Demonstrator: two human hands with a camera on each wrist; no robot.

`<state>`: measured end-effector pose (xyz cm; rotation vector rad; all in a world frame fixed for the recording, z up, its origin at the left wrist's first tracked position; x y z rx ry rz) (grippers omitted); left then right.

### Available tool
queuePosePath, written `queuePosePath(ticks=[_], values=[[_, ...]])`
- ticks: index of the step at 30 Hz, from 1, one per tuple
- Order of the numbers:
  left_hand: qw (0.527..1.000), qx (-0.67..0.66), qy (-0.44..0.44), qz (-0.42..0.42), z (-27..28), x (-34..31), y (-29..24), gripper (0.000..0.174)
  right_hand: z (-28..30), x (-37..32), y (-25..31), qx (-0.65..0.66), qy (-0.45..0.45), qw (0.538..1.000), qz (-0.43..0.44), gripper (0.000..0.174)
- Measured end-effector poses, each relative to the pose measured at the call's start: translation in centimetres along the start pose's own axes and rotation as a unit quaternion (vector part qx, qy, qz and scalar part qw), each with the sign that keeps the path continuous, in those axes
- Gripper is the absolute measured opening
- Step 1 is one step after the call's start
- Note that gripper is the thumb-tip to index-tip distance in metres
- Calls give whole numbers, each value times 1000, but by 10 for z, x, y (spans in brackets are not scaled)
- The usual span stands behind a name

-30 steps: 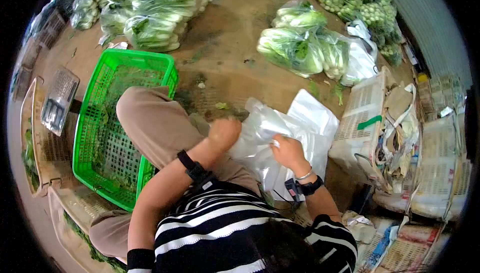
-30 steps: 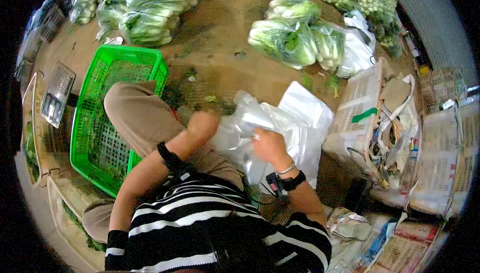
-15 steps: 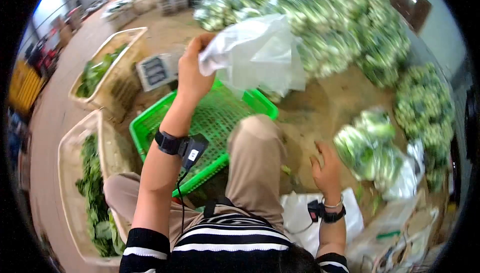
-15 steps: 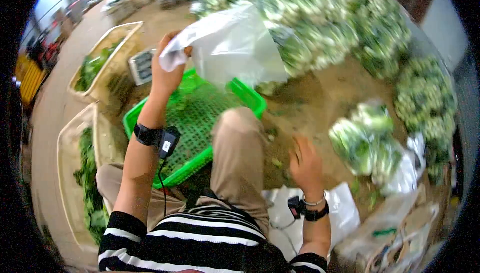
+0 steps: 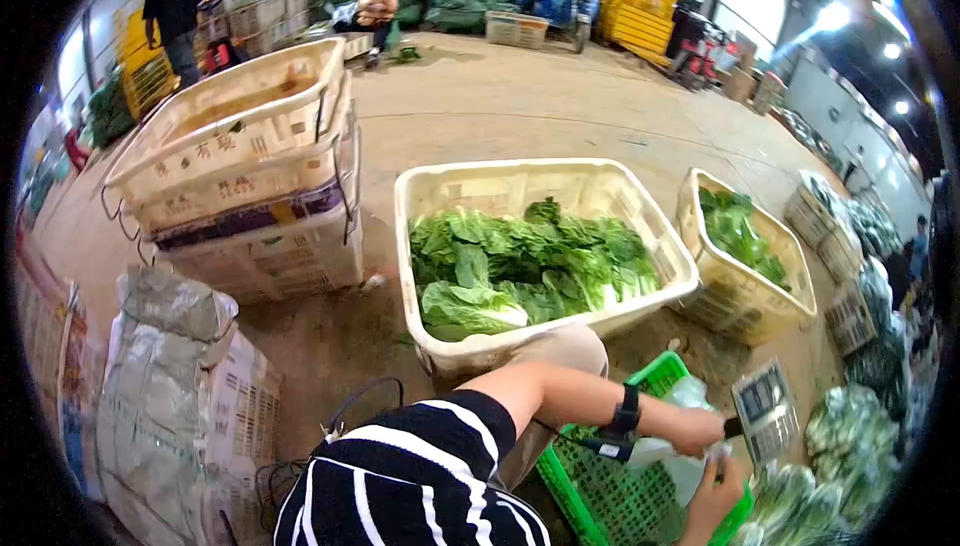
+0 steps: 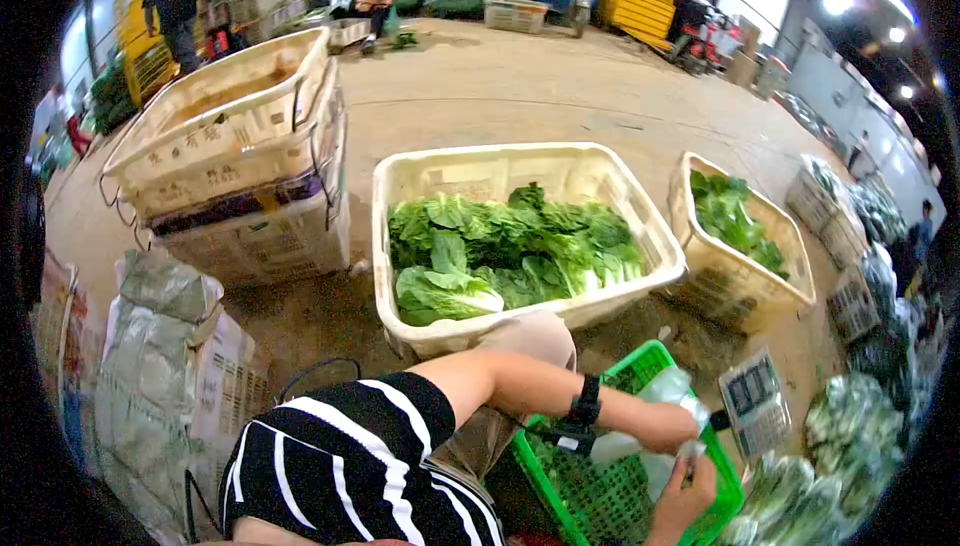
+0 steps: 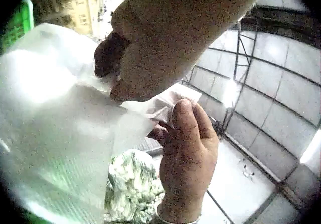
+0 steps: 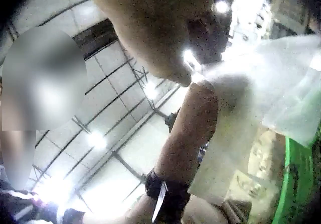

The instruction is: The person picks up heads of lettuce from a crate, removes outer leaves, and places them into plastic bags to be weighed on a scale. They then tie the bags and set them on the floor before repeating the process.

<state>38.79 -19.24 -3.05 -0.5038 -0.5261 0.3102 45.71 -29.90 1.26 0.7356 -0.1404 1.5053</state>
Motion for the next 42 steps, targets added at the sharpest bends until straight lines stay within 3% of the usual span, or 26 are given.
queuePosePath(ticks=[1, 2, 3, 4, 7, 8, 9, 11, 12, 15, 16, 17, 19, 20, 23, 25, 27, 28, 31, 33, 35, 36, 37, 39, 40, 42], values=[[997, -6, 71, 37, -19, 6, 3, 21, -5, -6, -22, 23, 48, 996, -74, 21], [998, 19, 33, 51, -23, -20, 28, 21, -29, -4, -10, 25, 60, 996, -53, 21], [992, 51, 100, 57, -39, -12, 29, 23, -30, -8, -28, 11, 70, 992, -108, 20], [992, 49, 100, 52, -45, -7, 32, 24, -39, -9, -44, 7, 91, 984, -154, 21], [996, 49, 54, 54, -42, -11, 43, 25, -50, -8, -72, 33, 92, 984, -148, 28], [998, 45, 20, 42, -37, -11, 46, 25, -19, -6, -22, -19, 56, 989, -135, 22], [997, 47, 19, 51, -31, -14, 48, 25, -25, -6, -21, -14, 62, 990, -130, 22], [990, 41, 112, 70, -27, -15, 48, 19, -31, -10, -39, 147, 33, 964, -218, 30], [990, 42, 107, 77, -28, -14, 51, 19, -33, -9, -43, 150, 38, 965, -212, 30], [986, 75, 143, 40, -40, -6, 58, 11, -40, -16, -71, 267, 75, 885, -375, 24], [985, 102, 125, 56, -41, -5, 61, 9, -47, -20, -97, 163, 116, 955, -220, 26], [984, 125, 110, 68, -46, -4, 62, 9, -49, -21, -103, 160, 117, 953, -228, 26], [986, 127, 100, 45, -58, -4, 71, 10, -64, -26, -111, 315, 204, 882, -285, 33], [985, 145, 90, 33, -63, -4, 73, 10, -65, -24, -100, 349, 187, 873, -285, 33], [984, 157, 72, 32, -70, -1, 68, 10, -56, -15, -85, 238, 183, 908, -291, 33], [985, 150, 66, 45, -72, 0, 69, 9, -58, -15, -87, 270, 152, 896, -319, 33], [990, 119, 49, 57, -69, 2, 72, 9, -56, -13, -93, 193, 129, 919, -320, 30], [990, 118, 53, 55, -68, 2, 73, 9, -63, -15, -86, 351, 61, 883, -306, 29], [993, 87, 76, 37, -59, -1, 65, 12, -80, -25, -112, 394, 133, 839, -352, 28], [997, 63, 28, 41, -55, -2, 60, 18, -78, -25, -116, 307, 161, 864, -366, 27], [998, 17, -12, 55, -51, -2, 58, 21, -69, -19, -109, 203, 85, 950, -223, 26], [996, -26, -53, 68, -48, -2, 57, 25, -68, -18, -106, 203, 85, 949, -224, 26], [996, -25, -51, 67, -47, -1, 53, 25, -70, -18, -104, 264, 77, 919, -282, 26], [972, -208, -65, 82, -46, 2, 47, 31, -73, -17, -99, 379, 59, 838, -389, 25], [973, -208, -64, 82, -51, 2, 48, 31, -74, -18, -100, 379, 58, 838, -389, 25], [919, -375, -6, 120, -69, 1, 50, 36, -88, -25, -100, 481, 70, 793, -368, 25]])
Point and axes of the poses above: each hand's wrist, its own x-axis towards the middle knuckle, its own z-axis out of the back of the hand, y = z × x, the point moved 4 cm from there along x, towards the middle knuckle, and after that the axes turned 6 degrees about -x, right-handed, at the moved point
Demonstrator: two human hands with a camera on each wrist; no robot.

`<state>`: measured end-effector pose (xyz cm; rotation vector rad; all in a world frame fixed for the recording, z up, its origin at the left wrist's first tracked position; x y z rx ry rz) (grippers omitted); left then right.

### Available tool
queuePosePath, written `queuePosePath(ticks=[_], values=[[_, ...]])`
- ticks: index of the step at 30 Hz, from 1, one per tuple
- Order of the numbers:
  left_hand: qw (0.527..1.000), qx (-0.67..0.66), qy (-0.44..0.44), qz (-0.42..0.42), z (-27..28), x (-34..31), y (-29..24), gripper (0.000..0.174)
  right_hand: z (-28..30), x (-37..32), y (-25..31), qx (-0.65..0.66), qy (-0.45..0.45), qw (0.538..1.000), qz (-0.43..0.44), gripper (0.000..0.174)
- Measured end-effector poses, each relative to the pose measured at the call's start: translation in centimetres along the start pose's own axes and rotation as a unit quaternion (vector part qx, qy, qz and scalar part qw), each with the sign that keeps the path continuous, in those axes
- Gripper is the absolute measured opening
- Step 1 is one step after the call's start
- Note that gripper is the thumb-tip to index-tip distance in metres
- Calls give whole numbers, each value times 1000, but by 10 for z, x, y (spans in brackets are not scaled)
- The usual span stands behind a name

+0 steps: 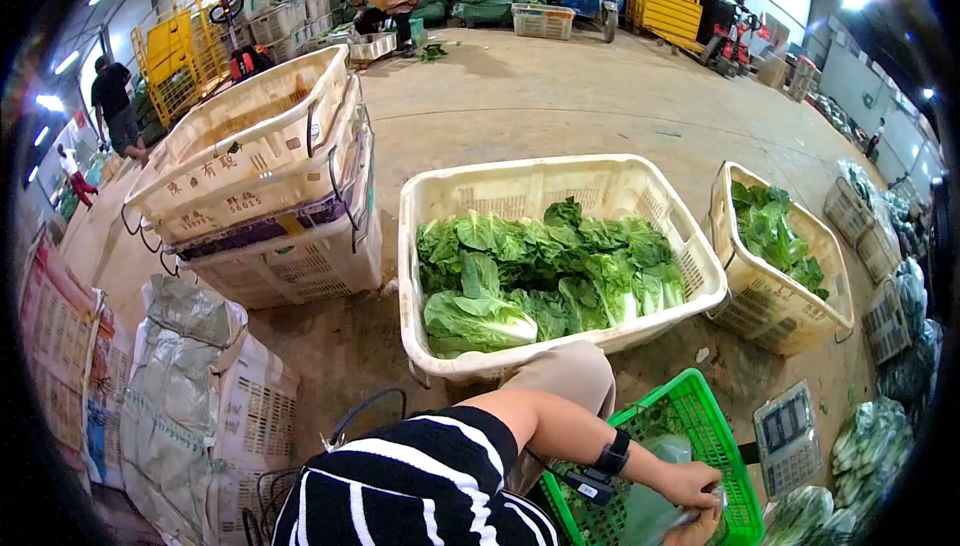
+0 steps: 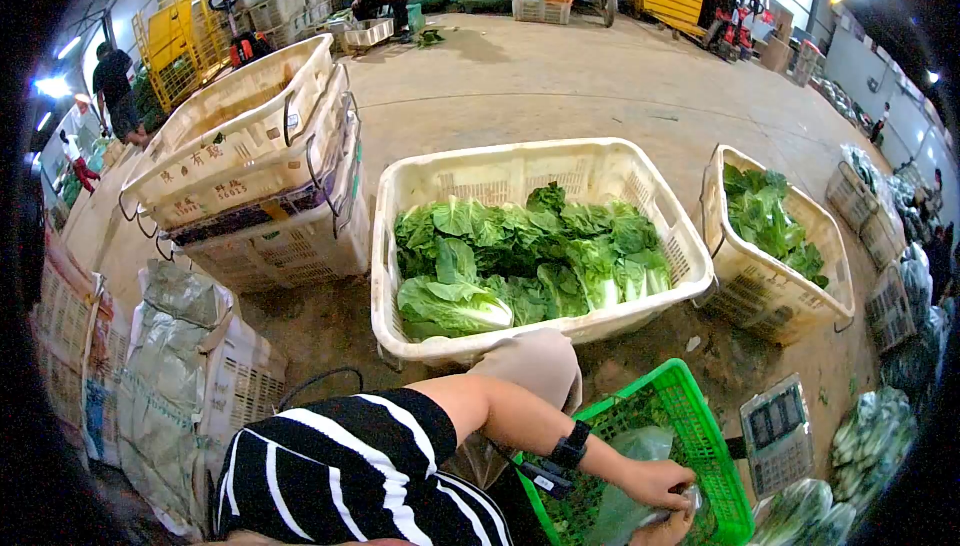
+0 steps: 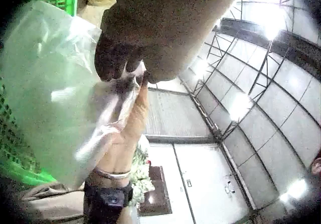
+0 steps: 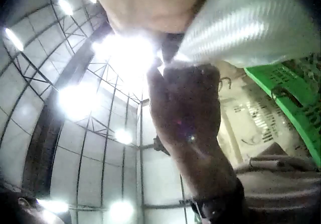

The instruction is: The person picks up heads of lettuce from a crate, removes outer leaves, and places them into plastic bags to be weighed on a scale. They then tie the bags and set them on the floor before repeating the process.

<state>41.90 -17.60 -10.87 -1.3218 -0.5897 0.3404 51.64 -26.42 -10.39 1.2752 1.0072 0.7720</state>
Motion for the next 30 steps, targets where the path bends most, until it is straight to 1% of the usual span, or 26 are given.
queuePosePath(ticks=[1, 3, 4, 5, 7, 8, 9, 11, 12, 13, 14, 15, 16, 17, 18, 19, 20, 21, 22, 23, 24, 25, 27, 28, 29, 30], values=[[1000, 0, 1, 0, -2, 0, 2, 36, -3, 1, -8, 48, 30, 998, 1, 25], [993, 54, -105, -30, 6, -4, -5, 38, -10, 1, -17, 143, 89, 986, 3, 26], [990, 54, -129, -33, 12, -5, -11, 36, -11, 1, -19, 144, 89, 986, 4, 26], [989, 57, -129, -35, 12, -8, -16, 36, -12, 3, -22, 135, 62, 989, -8, 26], [999, 8, -34, -38, 5, -10, -24, 34, -12, 5, -23, 115, 8, 993, -33, 27], [997, 26, -41, -52, 0, -7, -13, 30, -30, -9, -1, 183, -53, 979, -68, 27], [997, 25, -40, -53, 1, -3, -5, 30, -24, -5, -10, 182, -54, 979, -67, 27], [996, 46, -80, -20, 6, -1, 3, 29, -17, 1, -23, 161, -21, 986, -42, 33], [994, 63, -85, -6, 9, -1, 1, 26, -30, -18, 11, -229, -31, 953, 196, 35], [995, 62, -84, -8, 11, -2, -3, 26, -23, -17, 8, -230, -34, 952, 197, 35], [993, 103, -64, -13, 10, -3, -7, 24, -17, -12, -8, 39, 67, 996, 45, 34], [989, 143, -45, -18, 9, -4, -10, 23, -22, -13, -16, 305, 162, 932, -112, 35], [990, 134, -34, -40, 8, -6, -12, 20, -26, -18, -11, 361, 322, 864, -141, 31], [990, 132, -32, -39, 5, -7, -8, 20, -28, -17, -21, 362, 318, 865, -142, 31], [987, 159, -10, -27, -1, -7, -1, 20, -28, -12, -45, 345, 176, 902, -191, 32], [982, 188, 12, -15, -6, -8, 4, 20, -22, -12, -62, 321, 32, 917, -235, 34], [982, 186, 17, -12, -10, -13, 3, 20, -37, -22, -43, 297, 46, 940, -163, 43], [976, 208, 56, -20, -15, -20, -1, 21, -20, -13, -49, 300, 43, 939, -164, 43], [969, 228, 94, -28, -21, -25, -4, 23, 15, 8, -50, 261, 10, 964, -58, 42], [969, 226, 95, -27, -25, -31, -7, 23, 32, 15, -40, 216, -23, 975, 48, 42], [969, 236, 52, -57, -25, -35, -12, 20, 53, 15, -39, 89, -170, 977, 88, 34], [965, 247, 9, -87, -24, -38, -16, 18, 43, 5, -27, 90, -170, 977, 88, 34], [963, 257, -9, -81, -28, -40, -10, 16, 19, -22, -11, -96, -102, 989, 51, 25], [964, 256, -33, -60, -28, -41, -6, 13, 11, -40, 9, -434, 22, 873, 219, 28], [964, 258, -59, -41, -25, -40, 0, 11, 2, -45, 10, -434, 24, 872, 224, 28], [947, 307, -47, -85, -26, -42, 1, 14, -2, -46, 2, -217, -25, 969, 112, 27]])
Point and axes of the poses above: each hand's wrist, its own x-axis towards the middle knuckle, its own z-axis out of the back of the hand, y = z × x, the point moved 4 cm from there along x, towards the middle knuckle, and after that the axes turned 6 degrees about -x, right-handed, at the moved point
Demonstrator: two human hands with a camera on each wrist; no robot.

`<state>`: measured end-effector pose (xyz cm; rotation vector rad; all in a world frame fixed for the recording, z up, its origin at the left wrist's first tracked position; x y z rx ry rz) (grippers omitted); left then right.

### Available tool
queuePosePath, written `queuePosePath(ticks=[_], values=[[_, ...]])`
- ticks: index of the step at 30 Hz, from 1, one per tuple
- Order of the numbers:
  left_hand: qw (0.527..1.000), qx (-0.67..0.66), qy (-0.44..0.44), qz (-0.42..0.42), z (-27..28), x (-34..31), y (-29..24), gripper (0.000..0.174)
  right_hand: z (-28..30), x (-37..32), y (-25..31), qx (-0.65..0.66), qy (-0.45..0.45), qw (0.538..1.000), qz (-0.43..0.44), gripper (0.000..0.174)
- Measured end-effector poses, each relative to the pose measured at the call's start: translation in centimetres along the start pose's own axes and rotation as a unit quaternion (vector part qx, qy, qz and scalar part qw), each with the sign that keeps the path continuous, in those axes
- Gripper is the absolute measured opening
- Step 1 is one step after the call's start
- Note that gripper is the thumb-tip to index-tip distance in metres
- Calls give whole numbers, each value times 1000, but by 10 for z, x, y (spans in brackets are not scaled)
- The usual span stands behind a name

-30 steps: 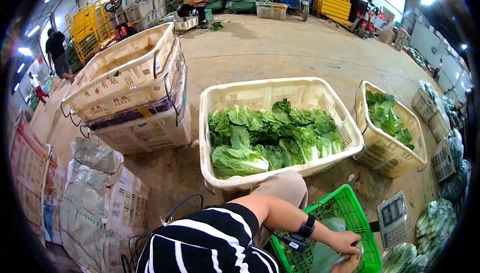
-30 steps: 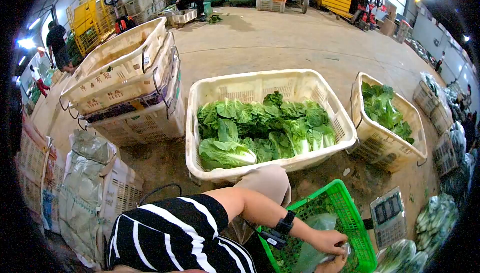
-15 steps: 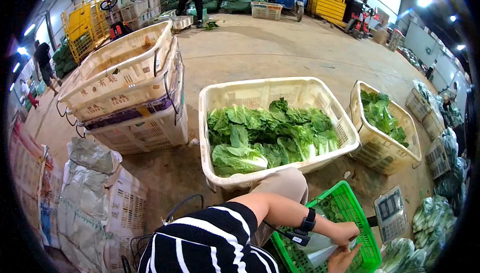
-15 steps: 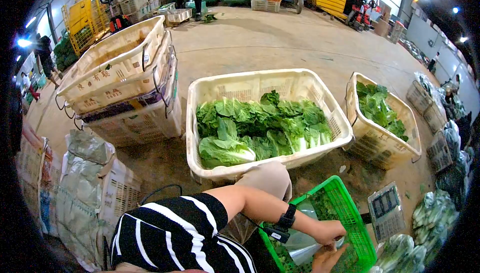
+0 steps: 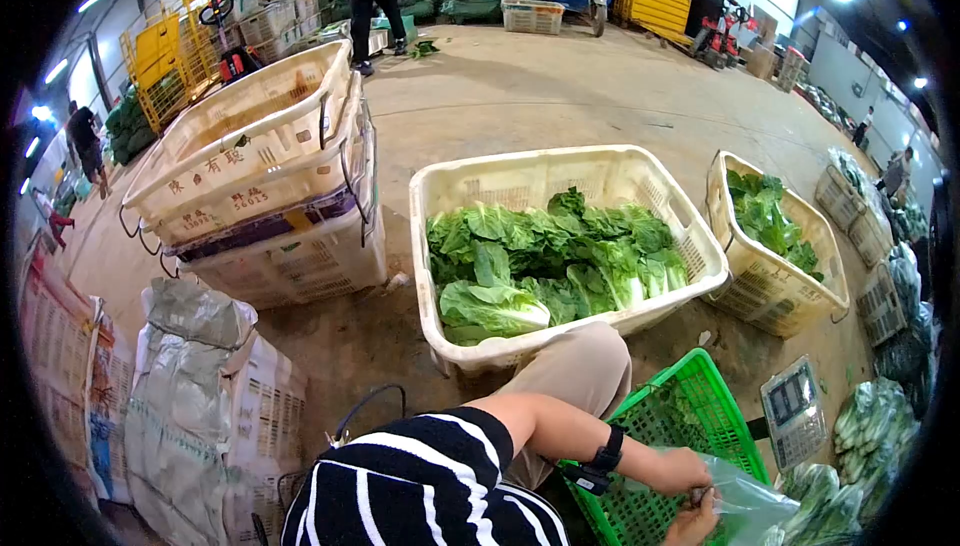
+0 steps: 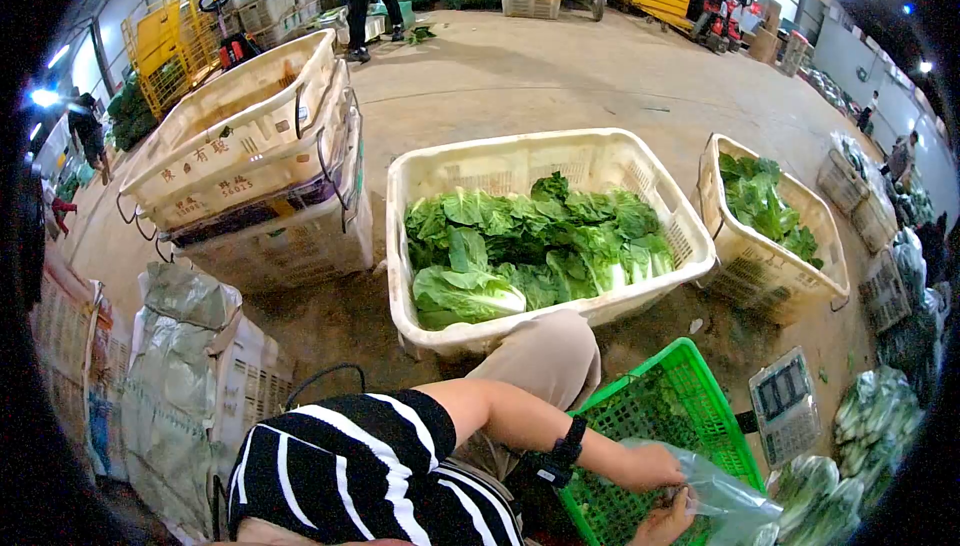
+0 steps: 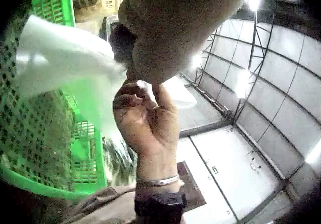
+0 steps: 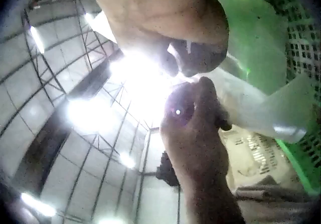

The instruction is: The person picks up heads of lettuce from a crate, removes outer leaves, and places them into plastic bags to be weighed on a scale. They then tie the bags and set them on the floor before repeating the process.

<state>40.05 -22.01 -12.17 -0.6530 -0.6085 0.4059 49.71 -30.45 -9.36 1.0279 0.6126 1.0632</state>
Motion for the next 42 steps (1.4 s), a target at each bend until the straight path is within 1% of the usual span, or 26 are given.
queuePosePath(ticks=[1, 3, 5, 9, 11, 14, 15, 16, 17, 18, 19, 21, 24, 27, 29, 31, 32, 33, 34, 35, 36, 37, 38, 39, 41, 42], values=[[1000, 1, -1, 3, -2, -2, 2, 14, -9, -4, -13, 222, -43, 964, -141, 26], [999, -39, 18, -6, 6, -8, -10, 12, -6, 6, -58, 205, -42, 971, -117, 24], [997, -68, 27, -1, 7, -9, -10, 14, -11, 4, -63, 295, 18, 939, -179, 20], [999, -40, 16, -31, 7, -8, -15, 11, -10, 5, -78, 286, -39, 935, -207, 18], [991, 97, 2, -95, 4, -10, -19, 9, -21, 12, -80, 407, 10, 907, -107, 18], [982, 77, -54, -165, 1, -10, -18, 5, -29, 10, -71, 493, 34, 857, -148, 24], [982, 18, -63, -180, -7, -11, -23, 6, -21, 1, -78, 469, 33, 869, -156, 28], [992, 16, -10, -122, -4, -14, -25, 10, -26, -8, -61, 463, 1, 870, -170, 25], [987, -42, -4, -157, 11, -20, -36, 16, -30, -10, -64, 448, 14, 885, -130, 26], [985, -16, -3, -172, -3, -26, -29, 19, -30, -12, -67, 461, -17, 875, -145, 32], [993, -40, 13, -113, 18, -29, -33, 20, -35, -10, -45, 474, -9, 869, -140, 34], [998, 21, 63, -14, 25, -37, -31, 15, -40, -11, -40, 435, -32, 892, -114, 27], [996, -52, 66, -12, 27, -26, -41, 10, -30, -12, -41, 475, -49, 872, -104, 23], [994, -69, 89, 14, 28, -27, -44, 7, -21, -16, -42, 408, -45, 908, -81, 14], [999, -17, 34, 28, 37, -18, -23, 7, -28, 1, -53, 400, -55, 903, -147, 12], [999, -26, 33, 17, 35, -19, -23, 9, -34, -2, -55, 427, -61, 892, -139, 15], [998, -47, 46, 11, 33, -18, -26, 10, -34, -4, -46, 390, -65, 909, -128, 16], [994, -62, 91, 20, 28, -14, -28, 7, -31, -2, -50, 323, -127, 936, -61, 16], [992, -53, 108, 32, 26, -12, -30, 7, -15, -7, -30, 191, -132, 971, -57, 16], [990, -69, 117, 43, 27, -14, -32, 7, -18, -9, -35, 220, -143, 962, -71, 19], [993, -16, 114, 35, 30, -11, -30, 7, -28, 0, -54, 203, -163, 964, -46, 21], [996, -24, 77, 23, 35, -11, -30, 9, -23, -1, -42, 218, -162, 962, -17, 20], [996, 37, 72, -24, 43, -16, -17, 10, -41, 7, -53, 256, -161, 953, -35, 21], [999, 1, 31, 17, 55, -25, -12, 13, -55, 5, -41, 407, -134, 898, -100, 16], [997, 11, 46, 53, 72, -36, -8, 15, -74, 14, -29, 424, -108, 892, -109, 16], [998, 7, 56, 36, 58, -31, -17, 15, -60, 9, -36, 424, -128, 891, -103, 16]])
Point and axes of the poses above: each hand's wrist, its own x-axis towards the middle knuckle, its own z-axis out of the back of the hand, y = z × x, the point moved 4 cm from there along x, towards the middle knuckle, and after that the axes turned 6 degrees about -x, right-handed, at the moved point
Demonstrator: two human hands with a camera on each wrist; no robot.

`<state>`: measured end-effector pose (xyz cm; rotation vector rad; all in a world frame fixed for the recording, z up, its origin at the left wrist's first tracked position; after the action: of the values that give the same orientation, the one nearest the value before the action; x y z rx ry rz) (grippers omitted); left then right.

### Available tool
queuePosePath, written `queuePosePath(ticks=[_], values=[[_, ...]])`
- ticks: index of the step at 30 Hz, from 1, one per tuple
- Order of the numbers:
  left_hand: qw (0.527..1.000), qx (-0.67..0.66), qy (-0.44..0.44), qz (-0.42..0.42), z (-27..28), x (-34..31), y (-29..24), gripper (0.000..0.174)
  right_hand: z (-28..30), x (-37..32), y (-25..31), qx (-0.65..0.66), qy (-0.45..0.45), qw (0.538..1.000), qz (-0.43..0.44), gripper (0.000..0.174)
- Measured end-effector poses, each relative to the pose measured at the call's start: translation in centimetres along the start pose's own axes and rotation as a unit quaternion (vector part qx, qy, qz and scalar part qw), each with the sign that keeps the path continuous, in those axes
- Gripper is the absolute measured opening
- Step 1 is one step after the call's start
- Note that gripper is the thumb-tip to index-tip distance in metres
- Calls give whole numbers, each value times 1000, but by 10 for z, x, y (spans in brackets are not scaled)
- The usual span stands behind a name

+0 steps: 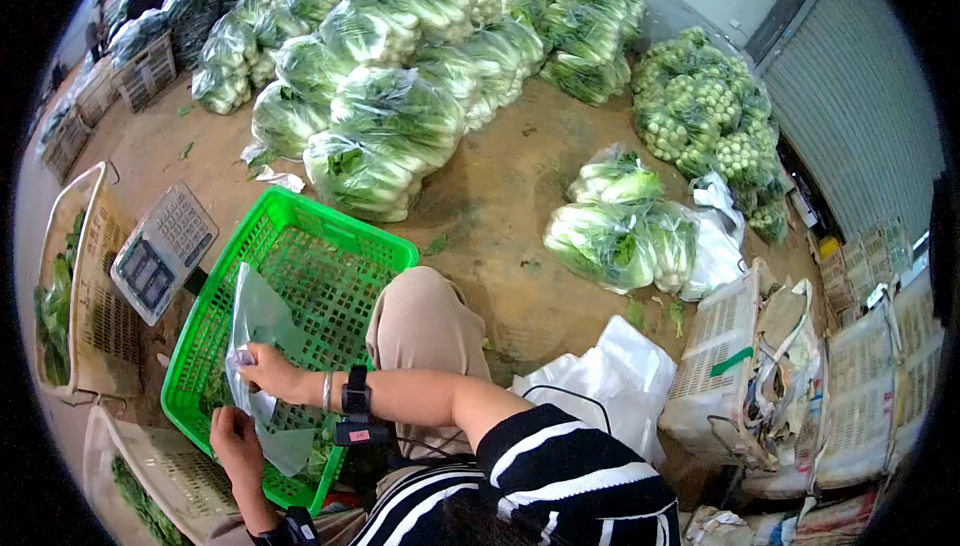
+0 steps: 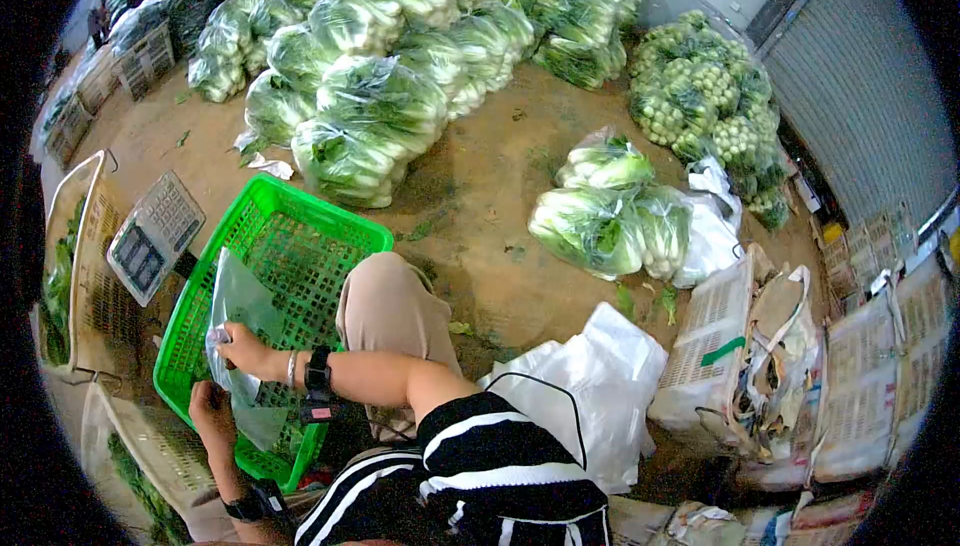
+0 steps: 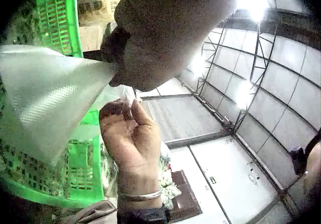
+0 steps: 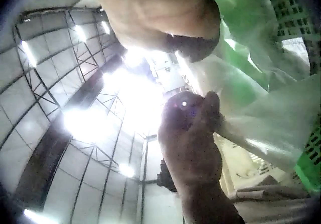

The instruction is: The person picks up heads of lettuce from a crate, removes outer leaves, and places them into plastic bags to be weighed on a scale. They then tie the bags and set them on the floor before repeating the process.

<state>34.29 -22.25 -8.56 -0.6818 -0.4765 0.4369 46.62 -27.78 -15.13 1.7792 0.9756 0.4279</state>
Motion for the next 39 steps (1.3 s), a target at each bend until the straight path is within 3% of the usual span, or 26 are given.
queuePosePath(ticks=[3, 5, 7, 9, 10, 11, 14, 15, 17, 18, 19, 21, 25, 27, 28, 29, 31, 34, 38, 39], values=[[999, -1, 32, -37, 5, -9, 6, 17, -13, 2, 0, -88, 10, 995, 52, 12], [983, -125, 111, 72, -2, -11, 11, 17, -13, -1, 13, -168, 39, 981, 87, 16], [965, -251, 37, 72, -2, -10, 13, 12, -11, -5, 22, -237, 9, 962, 133, 20], [953, -276, -60, 113, 7, -3, 15, 10, -21, -8, 27, -314, 41, 924, 216, 24], [948, -292, -63, 109, 4, -1, 13, 15, -21, -10, 24, -359, 63, 913, 184, 23], [949, -291, -63, 107, 2, -1, 19, 15, -23, -10, 21, -358, 62, 913, 185, 23], [936, -326, -19, 129, -9, -5, 32, 18, -24, -11, 9, -181, 83, 976, 87, 22], [936, -326, -22, 129, -10, -6, 27, 18, -23, -13, 12, -183, 86, 976, 87, 22], [934, -338, -62, 101, -10, -6, 20, 19, -26, -19, 15, -20, 159, 987, 23, 14], [935, -334, -58, 100, -7, -6, 18, 20, -24, -12, 7, -32, 177, 984, -6, 11], [935, -335, -60, 99, -8, -5, 20, 20, -25, -12, 5, -33, 178, 983, -5, 11], [929, -354, -18, 107, -12, -6, 25, 19, -32, -23, 7, 110, 197, 968, -108, 19], [919, -365, 10, 149, -12, -11, 39, 18, -27, -11, -14, -17, 191, 981, -36, 33], [929, -339, -7, 146, -8, -9, 29, 23, -22, -21, 11, -128, 168, 977, 15, 44], [915, -331, 71, 220, -3, -8, 22, 30, -27, -14, -1, -88, 130, 985, 70, 56], [903, -380, 3, 201, -9, -11, 21, 30, -22, -11, -10, -149, 112, 981, 52, 49], [908, -382, -46, 162, -20, -12, 37, 22, -21, -2, -25, -206, 106, 972, 36, 55], [937, -318, 44, 136, -23, -8, 28, 18, -24, -15, -13, -112, 112, 987, 28, 60], [925, -338, 13, 171, -25, -14, 47, 17, -21, -23, -4, -130, 139, 982, 10, 53], [920, -349, 48, 171, -23, -15, 74, 26, -22, -21, -7, -139, 133, 981, 23, 48]])
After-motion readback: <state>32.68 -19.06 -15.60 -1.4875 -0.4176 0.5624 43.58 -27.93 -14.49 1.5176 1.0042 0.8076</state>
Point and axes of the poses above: each hand's wrist, its own x-axis towards the middle knuckle, its own z-axis out of the back of the hand, y = z × x, the point moved 4 cm from there along x, towards the middle knuckle, and after that the axes turned 6 degrees about -x, right-handed, at the moved point
